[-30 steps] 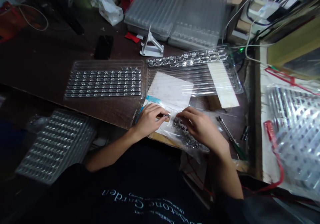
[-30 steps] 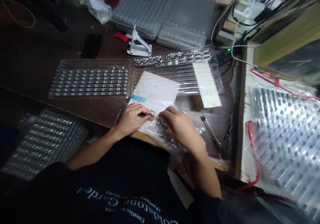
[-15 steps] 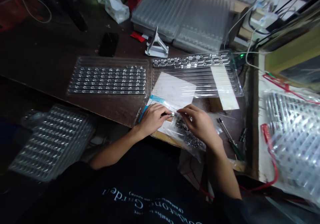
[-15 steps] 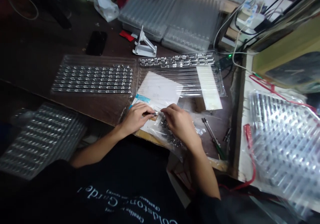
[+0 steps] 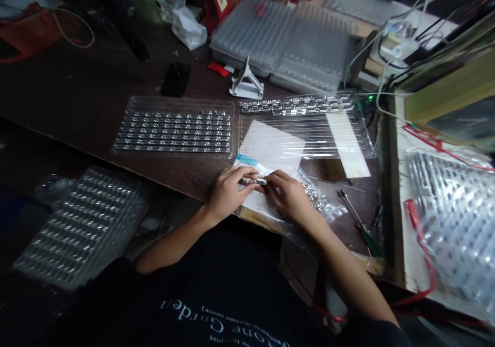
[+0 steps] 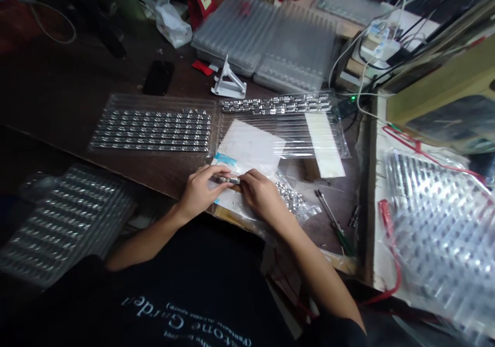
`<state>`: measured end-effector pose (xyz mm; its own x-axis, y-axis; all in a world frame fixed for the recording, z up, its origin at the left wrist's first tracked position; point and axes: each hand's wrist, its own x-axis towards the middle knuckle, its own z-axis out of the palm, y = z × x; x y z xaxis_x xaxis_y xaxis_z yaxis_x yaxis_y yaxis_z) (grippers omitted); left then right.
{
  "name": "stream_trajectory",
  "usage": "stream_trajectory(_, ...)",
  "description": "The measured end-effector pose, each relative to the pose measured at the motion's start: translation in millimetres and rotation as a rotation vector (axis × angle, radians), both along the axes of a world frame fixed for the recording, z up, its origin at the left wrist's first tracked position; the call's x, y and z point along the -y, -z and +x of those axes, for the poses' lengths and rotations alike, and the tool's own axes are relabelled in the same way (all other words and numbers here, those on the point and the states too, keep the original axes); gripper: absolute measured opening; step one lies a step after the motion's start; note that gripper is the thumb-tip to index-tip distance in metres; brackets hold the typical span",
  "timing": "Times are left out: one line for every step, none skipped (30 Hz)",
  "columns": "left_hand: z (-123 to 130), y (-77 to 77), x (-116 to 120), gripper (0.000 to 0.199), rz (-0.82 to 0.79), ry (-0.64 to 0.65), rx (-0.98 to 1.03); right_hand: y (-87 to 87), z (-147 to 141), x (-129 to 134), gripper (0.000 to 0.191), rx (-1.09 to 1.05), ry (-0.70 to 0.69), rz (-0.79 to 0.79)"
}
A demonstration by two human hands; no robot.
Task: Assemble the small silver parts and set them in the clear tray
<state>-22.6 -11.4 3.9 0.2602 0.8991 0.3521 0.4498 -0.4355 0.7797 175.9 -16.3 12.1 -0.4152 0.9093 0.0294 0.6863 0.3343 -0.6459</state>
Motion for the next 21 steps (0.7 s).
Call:
stream_trajectory(-3.3, -1.2, 0.4, 0.026, 0.003, -0.007, -0.017, -0.1, 0.2, 0.1, 0.022, -0.007, 0.000, 0.007)
stream_trajectory(-7.1, -2.3, 0.0, 0.026, 0.003, -0.011, -0.033, -0.8, 0.4, 0.4, 0.022, -0.006, -0.003, 0.010)
stream_trajectory(-11.6, -3.4, -1.6, 0.026, 0.002, -0.011, -0.048, -1.9, 0.5, 1.0, 0.022, 0.007, -0.009, 0.009)
stream_trajectory(-17.0, -4.8, -4.8, 0.024, 0.001, -0.007, -0.064, -3.1, 0.3, 1.9, 0.023, 0.036, -0.024, 0.007)
stream_trajectory(-23.4, -6.6, -10.1, 0.022, 0.001, -0.001, -0.083, -4.3, -0.1, 3.1, 0.024, 0.089, -0.043, 0.012)
stream_trajectory(-30.8, -9.1, -17.8, 0.019, 0.004, 0.002, -0.107, -5.2, -0.8, 4.3, 0.026, 0.156, -0.063, 0.030)
stream_trajectory(-39.1, -12.3, -27.9, 0.015, 0.013, -0.002, -0.134, -5.9, -1.7, 5.6, 0.028, 0.229, -0.088, 0.055)
stream_trajectory(-47.9, -16.2, -40.5, 0.013, 0.027, -0.016, -0.163, -6.1, -2.8, 6.7, 0.030, 0.293, -0.110, 0.082)
stream_trajectory(-56.8, -20.4, -55.2, 0.012, 0.043, -0.038, -0.192, -6.2, -4.0, 7.6, 0.031, 0.340, -0.128, 0.106)
stream_trajectory(-65.2, -24.4, -71.6, 0.012, 0.060, -0.069, -0.215, -6.0, -5.0, 8.2, 0.033, 0.369, -0.138, 0.125)
stream_trajectory(-72.4, -27.8, -89.1, 0.012, 0.071, -0.094, -0.235, -5.9, -5.7, 8.6, 0.034, 0.377, -0.139, 0.137)
stream_trajectory(-77.8, -30.1, -107.1, 0.012, 0.078, -0.116, -0.247, -5.8, -6.0, 8.7, 0.034, 0.366, -0.140, 0.145)
stream_trajectory(-81.3, -31.1, -124.7, 0.012, 0.077, -0.128, -0.249, -5.9, -5.8, 8.5, 0.035, 0.339, -0.143, 0.156)
stream_trajectory(-82.6, -30.6, -141.2, 0.011, 0.067, -0.131, -0.240, -6.3, -4.8, 8.3, 0.035, 0.303, -0.143, 0.167)
stream_trajectory(-81.9, -28.9, -156.0, 0.010, 0.051, -0.132, -0.228, -6.9, -3.3, 7.9, 0.033, 0.258, -0.136, 0.180)
stream_trajectory(-79.7, -26.3, -168.6, 0.009, 0.034, -0.125, -0.224, -8.0, -1.0, 7.5, 0.031, 0.212, -0.121, 0.195)
stream_trajectory(-76.7, -23.3, -178.7, 0.008, 0.018, -0.113, -0.223, -9.4, 1.8, 7.1, 0.030, 0.168, -0.099, 0.211)
stream_trajectory(-73.5, -20.3, -186.4, 0.008, 0.004, -0.096, -0.231, -11.0, 5.1, 6.7, 0.028, 0.130, -0.073, 0.225)
stream_trajectory(-70.8, -17.5, -191.8, 0.007, -0.005, -0.077, -0.247, -12.8, 8.9, 6.3, 0.027, 0.102, -0.046, 0.232)
stream_trajectory(-69.1, -15.3, -195.2, 0.007, -0.009, -0.060, -0.269, -14.7, 12.8, 6.0, 0.027, 0.081, -0.028, 0.232)
stream_trajectory(-68.7, -13.8, -197.2, 0.007, -0.012, -0.048, -0.293, -16.5, 16.9, 5.7, 0.026, 0.062, -0.019, 0.229)
